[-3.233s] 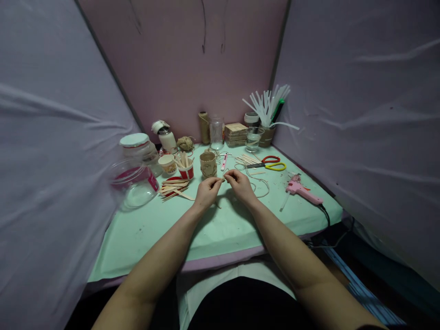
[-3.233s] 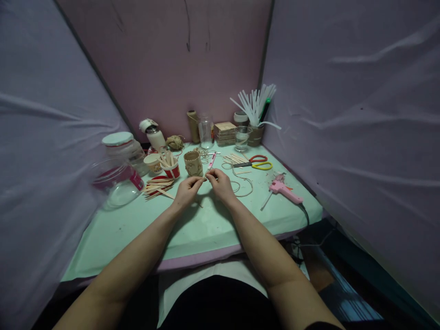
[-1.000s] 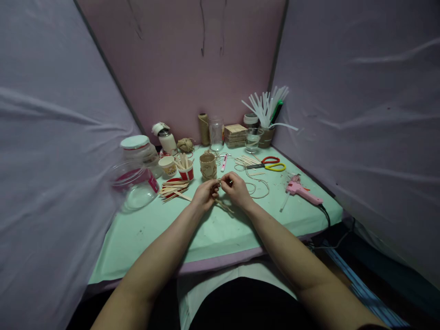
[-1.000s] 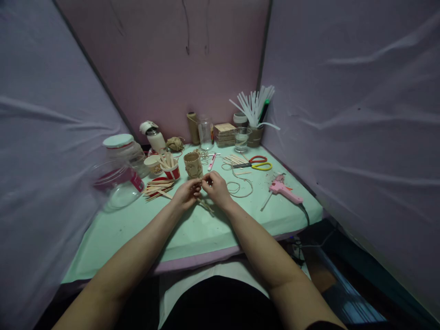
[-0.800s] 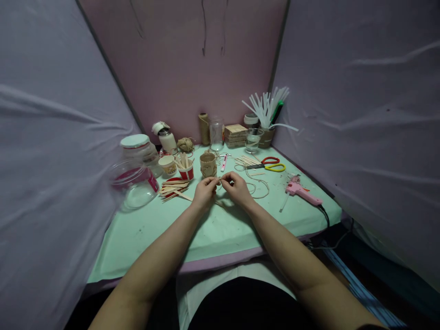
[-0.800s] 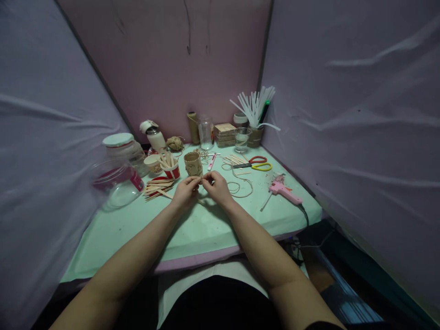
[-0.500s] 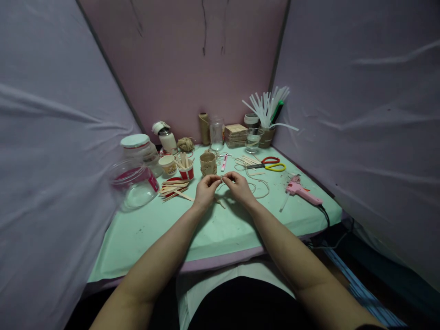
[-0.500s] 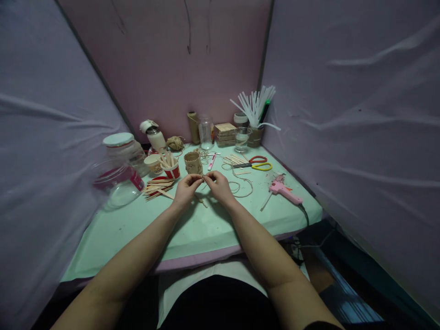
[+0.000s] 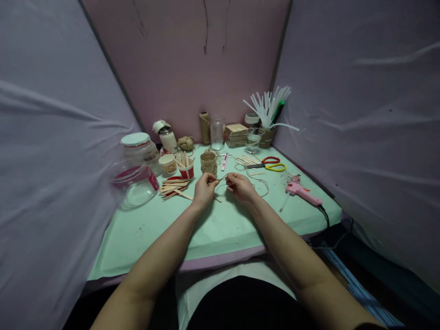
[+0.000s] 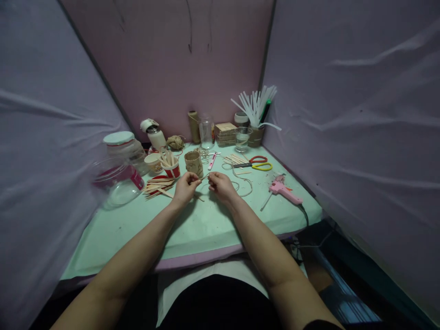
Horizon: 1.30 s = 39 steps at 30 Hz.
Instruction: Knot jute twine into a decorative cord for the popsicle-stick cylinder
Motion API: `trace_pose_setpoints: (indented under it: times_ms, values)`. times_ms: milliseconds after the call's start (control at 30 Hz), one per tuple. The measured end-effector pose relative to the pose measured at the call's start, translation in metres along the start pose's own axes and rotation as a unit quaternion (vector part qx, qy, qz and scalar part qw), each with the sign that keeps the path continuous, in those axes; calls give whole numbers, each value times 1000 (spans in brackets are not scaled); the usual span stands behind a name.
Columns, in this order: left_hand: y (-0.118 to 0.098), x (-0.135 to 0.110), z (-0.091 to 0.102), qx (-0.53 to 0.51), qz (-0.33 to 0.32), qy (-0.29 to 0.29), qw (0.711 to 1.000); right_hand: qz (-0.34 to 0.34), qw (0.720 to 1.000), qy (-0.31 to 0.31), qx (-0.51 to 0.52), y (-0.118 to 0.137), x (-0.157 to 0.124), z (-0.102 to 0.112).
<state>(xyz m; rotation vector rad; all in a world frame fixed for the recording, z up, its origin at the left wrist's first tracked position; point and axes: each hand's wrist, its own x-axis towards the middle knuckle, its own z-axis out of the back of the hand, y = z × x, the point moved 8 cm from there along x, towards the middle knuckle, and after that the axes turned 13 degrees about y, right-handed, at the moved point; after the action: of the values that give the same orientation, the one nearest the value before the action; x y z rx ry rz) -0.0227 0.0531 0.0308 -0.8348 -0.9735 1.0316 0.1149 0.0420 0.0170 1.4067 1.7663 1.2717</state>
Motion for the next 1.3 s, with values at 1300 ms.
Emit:
trace_pose_setpoints:
  times_ms: [1300]
  values:
    - [-19,-9,-6,33,-18,11,999,63,964,-44,-256,15,-3,2]
